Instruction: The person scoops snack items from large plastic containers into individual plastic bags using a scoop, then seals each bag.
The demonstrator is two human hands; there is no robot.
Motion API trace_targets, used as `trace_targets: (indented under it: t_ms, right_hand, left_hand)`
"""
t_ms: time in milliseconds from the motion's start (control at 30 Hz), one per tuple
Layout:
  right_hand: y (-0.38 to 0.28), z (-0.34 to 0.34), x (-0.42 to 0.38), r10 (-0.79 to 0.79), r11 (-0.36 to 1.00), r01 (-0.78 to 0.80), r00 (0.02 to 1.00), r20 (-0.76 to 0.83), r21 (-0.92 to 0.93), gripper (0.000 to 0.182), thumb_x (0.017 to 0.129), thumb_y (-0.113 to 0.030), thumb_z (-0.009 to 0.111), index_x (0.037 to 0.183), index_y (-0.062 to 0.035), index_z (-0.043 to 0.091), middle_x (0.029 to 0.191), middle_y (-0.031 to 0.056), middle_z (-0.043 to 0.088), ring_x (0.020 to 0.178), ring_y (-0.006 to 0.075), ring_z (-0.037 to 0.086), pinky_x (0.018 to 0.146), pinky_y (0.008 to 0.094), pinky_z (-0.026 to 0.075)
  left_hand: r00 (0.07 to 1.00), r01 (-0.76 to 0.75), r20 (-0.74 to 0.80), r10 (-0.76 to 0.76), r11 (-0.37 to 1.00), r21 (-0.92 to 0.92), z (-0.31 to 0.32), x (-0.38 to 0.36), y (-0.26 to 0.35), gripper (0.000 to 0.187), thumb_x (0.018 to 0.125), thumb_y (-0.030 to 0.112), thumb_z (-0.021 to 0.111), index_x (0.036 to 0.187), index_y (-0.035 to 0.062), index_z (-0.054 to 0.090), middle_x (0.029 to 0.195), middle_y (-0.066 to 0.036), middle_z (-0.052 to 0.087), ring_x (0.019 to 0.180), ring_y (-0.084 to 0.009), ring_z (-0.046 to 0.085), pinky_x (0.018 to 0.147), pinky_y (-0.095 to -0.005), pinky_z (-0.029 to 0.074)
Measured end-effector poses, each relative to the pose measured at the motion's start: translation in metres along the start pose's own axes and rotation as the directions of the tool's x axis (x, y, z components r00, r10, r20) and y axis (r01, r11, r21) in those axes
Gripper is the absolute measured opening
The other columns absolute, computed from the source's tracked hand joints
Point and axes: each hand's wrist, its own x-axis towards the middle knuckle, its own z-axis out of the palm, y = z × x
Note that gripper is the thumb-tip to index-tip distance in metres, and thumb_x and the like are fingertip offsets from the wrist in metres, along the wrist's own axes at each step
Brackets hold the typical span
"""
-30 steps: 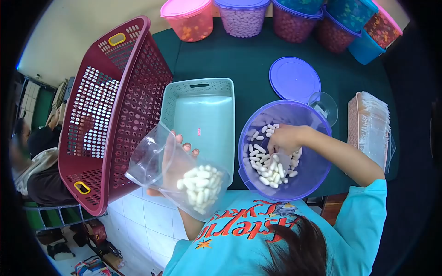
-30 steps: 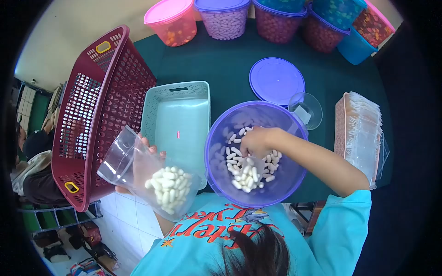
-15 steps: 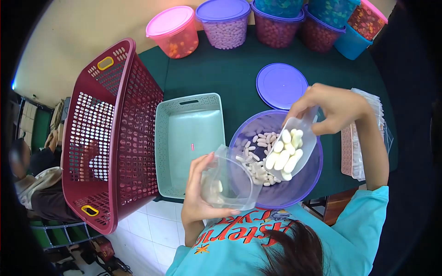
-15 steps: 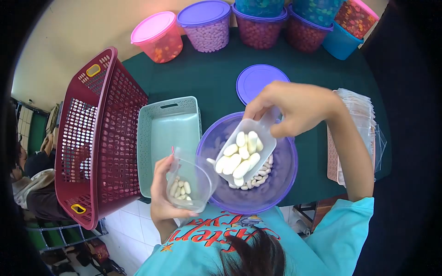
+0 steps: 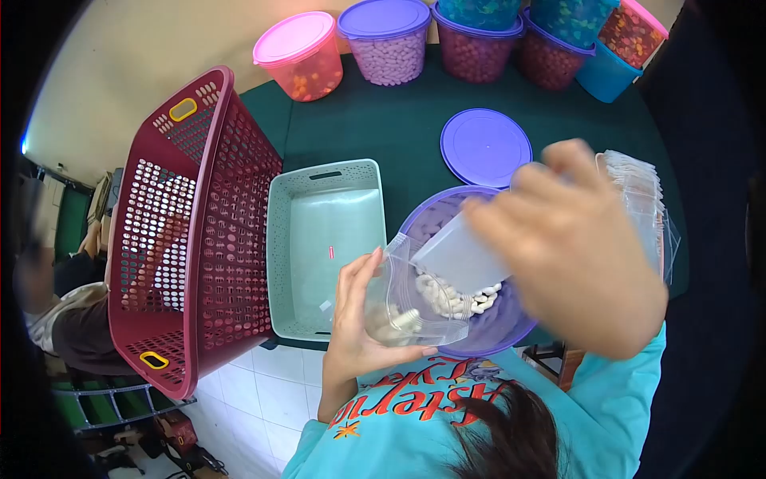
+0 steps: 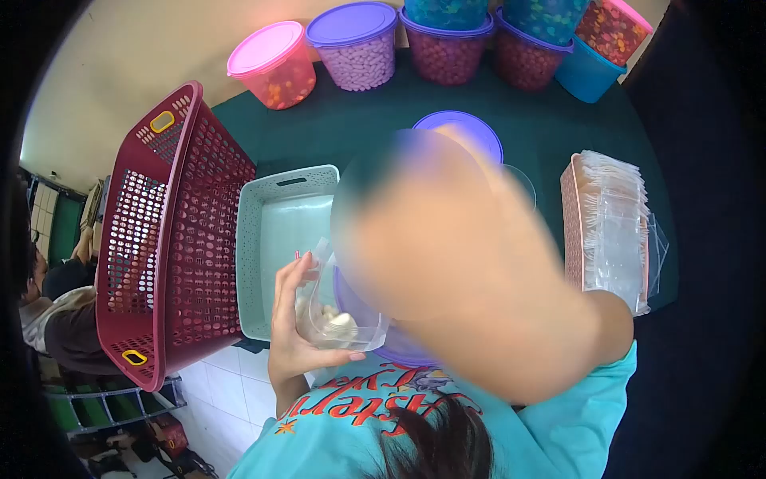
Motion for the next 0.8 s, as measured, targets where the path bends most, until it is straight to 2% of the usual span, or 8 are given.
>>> trace_targets:
  t_ms: [67,233,300,367,433,500,733,800]
  right_hand:
    - [0.012,0.000,-0.013,0.126,0.992,-0.127,0.986,-0.107,-0.008,0.024,0.056,-0.001,0.057,0.080,-0.0036,0.059,0.064,0.0044,0.055,0.066,0.0206,0.050,0.074,0.0335,0.036]
    - [0.020,0.045,-0.039,0.286,0.958,-0.278,0.941,0.180,-0.070,0.021,0.058,0.001,0.057,0.079,-0.0021,0.056,0.072,0.0112,0.060,0.076,0.0239,0.054,0.078,0.0331,0.036]
    - [0.023,0.066,-0.050,0.226,0.931,-0.207,0.974,-0.029,0.301,0.029,0.060,-0.002,0.057,0.089,-0.0005,0.056,0.087,0.0168,0.060,0.085,0.0270,0.055,0.086,0.0355,0.034]
    - [0.024,0.056,-0.061,0.257,0.880,-0.219,0.966,-0.033,0.421,0.034,0.064,-0.006,0.060,0.097,0.0004,0.056,0.096,0.0196,0.058,0.089,0.0293,0.055,0.087,0.0360,0.036]
    - [0.022,0.048,-0.069,0.263,0.566,-0.258,0.957,0.125,0.783,0.035,0.068,-0.013,0.062,0.099,0.0019,0.055,0.093,0.0181,0.059,0.086,0.0286,0.058,0.079,0.0346,0.043]
    - [0.010,0.050,-0.073,0.189,0.373,-0.271,0.958,0.214,0.887,0.037,0.072,-0.022,0.062,0.099,0.0025,0.055,0.091,0.0169,0.059,0.080,0.0256,0.060,0.070,0.0321,0.046]
    - [-0.019,0.105,-0.089,0.344,0.245,-0.342,0.906,0.249,0.907,0.021,0.076,-0.008,0.059,0.091,0.0049,0.055,0.080,0.0111,0.062,0.066,0.0133,0.057,0.059,0.0229,0.043]
    - [-0.022,0.113,-0.095,0.417,0.127,-0.361,0.865,0.280,0.924,0.015,0.077,-0.006,0.058,0.086,0.0054,0.055,0.079,0.0103,0.063,0.064,0.0117,0.056,0.058,0.0224,0.043]
  left_hand:
    - [1.000,0.000,-0.006,0.000,1.000,-0.013,0.001,-0.002,-0.002,0.108,0.038,0.030,0.084,0.126,-0.0026,0.031,0.115,-0.019,0.039,0.108,-0.0307,0.039,0.090,-0.0394,0.034]
    - [0.999,-0.024,0.025,0.023,0.999,0.049,0.000,-0.001,0.001,0.107,0.039,0.033,0.083,0.126,-0.0021,0.031,0.116,-0.019,0.038,0.109,-0.0316,0.037,0.090,-0.0413,0.031]
    - [0.999,-0.014,0.048,0.012,0.998,0.056,0.001,0.000,0.003,0.106,0.042,0.035,0.082,0.127,-0.0017,0.030,0.116,-0.019,0.038,0.110,-0.0322,0.036,0.090,-0.0416,0.030]
    - [0.999,-0.034,0.041,0.030,0.996,0.087,0.003,0.002,0.006,0.106,0.044,0.036,0.081,0.127,-0.0016,0.029,0.117,-0.019,0.037,0.110,-0.0325,0.036,0.091,-0.0420,0.029]
    - [0.998,-0.051,0.036,0.047,0.992,0.117,0.005,0.005,0.010,0.105,0.045,0.037,0.080,0.128,-0.0015,0.027,0.117,-0.019,0.037,0.110,-0.0327,0.035,0.091,-0.0423,0.028]
    - [0.992,-0.108,0.088,0.090,0.965,0.239,0.009,0.010,0.017,0.106,0.048,0.040,0.078,0.129,-0.0012,0.025,0.119,-0.019,0.035,0.110,-0.0328,0.035,0.092,-0.0432,0.026]
    - [0.983,-0.142,0.167,0.083,0.914,0.381,0.011,0.016,0.026,0.110,0.049,0.043,0.077,0.130,-0.0024,0.019,0.127,-0.022,0.025,0.117,-0.0363,0.027,0.097,-0.0455,0.020]
    - [0.985,-0.096,-0.104,0.135,0.944,0.316,0.000,0.005,0.013,0.109,0.052,0.043,0.077,0.131,-0.0020,0.015,0.132,-0.021,0.016,0.122,-0.0367,0.020,0.099,-0.0476,0.017]
